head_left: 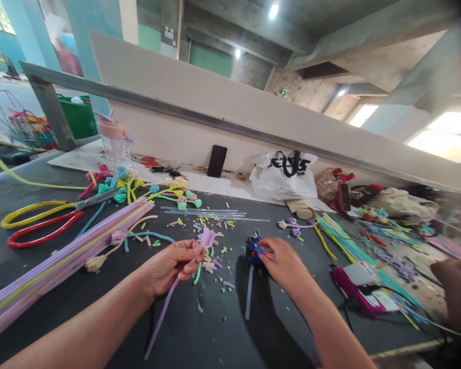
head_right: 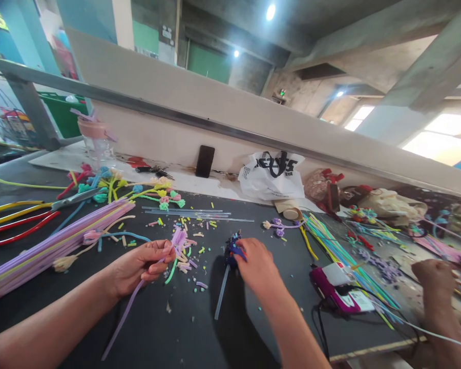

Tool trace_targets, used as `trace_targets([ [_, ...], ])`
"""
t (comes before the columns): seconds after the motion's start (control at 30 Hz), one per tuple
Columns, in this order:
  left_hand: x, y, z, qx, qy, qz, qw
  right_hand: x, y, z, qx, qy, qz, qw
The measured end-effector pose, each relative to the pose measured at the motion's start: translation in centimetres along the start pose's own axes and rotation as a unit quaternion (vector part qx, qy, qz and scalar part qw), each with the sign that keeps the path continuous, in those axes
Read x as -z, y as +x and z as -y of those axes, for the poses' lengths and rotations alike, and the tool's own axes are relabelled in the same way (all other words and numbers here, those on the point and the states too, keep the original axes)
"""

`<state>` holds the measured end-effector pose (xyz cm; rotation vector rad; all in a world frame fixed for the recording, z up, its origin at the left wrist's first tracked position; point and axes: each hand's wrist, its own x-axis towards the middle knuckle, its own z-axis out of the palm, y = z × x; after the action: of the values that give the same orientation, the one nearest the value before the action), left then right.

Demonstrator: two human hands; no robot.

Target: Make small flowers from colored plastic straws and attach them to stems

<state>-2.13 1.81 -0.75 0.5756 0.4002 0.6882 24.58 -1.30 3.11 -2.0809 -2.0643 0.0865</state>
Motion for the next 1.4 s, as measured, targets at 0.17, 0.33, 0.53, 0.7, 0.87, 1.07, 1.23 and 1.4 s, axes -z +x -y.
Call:
trace_targets([
  [0.17,0.1,0.1,-0.1,-0.005,0.010,-0.009,1.000,-1.5,-1.7,5.5,0.114,0.052,0.100,0.987],
  [0.33,0.5,0.1,0.0,-0.011,0.014,0.010,1.000,-2.8,-3.1,6.1,0.115,-0.036,0.103,0.987],
  [0.53,0.3,0.0,0.4,-0.001,0.026,0.018,0.999,-2.2,-3.0,5.6,0.099,0.021,0.091,0.991],
  [0.7,0.0,0.0,0.3,0.003,0.038,0.007,0.999,-0.8,-2.3,6.0,0.093,0.147,0.057,0.983],
  [0.87,-0.2,0.0,0.3,0.013,0.047,0.005,0.999,1.4,-1.8,7.3,0.059,0.151,0.023,0.986],
  [1.07,-0.1,0.0,0.5,0.027,0.057,0.008,0.998,2.2,-0.9,9.0,0.185,0.057,-0.043,0.980],
  [1.23,0.1,0.0,0.7,0.020,0.066,0.020,0.997,2.1,-0.5,9.9,0.253,0.021,-0.061,0.965],
  [1.4,0.1,0.1,0.8,0.020,0.069,0.026,0.997,2.2,-0.3,10.2,0.267,0.019,-0.056,0.962],
])
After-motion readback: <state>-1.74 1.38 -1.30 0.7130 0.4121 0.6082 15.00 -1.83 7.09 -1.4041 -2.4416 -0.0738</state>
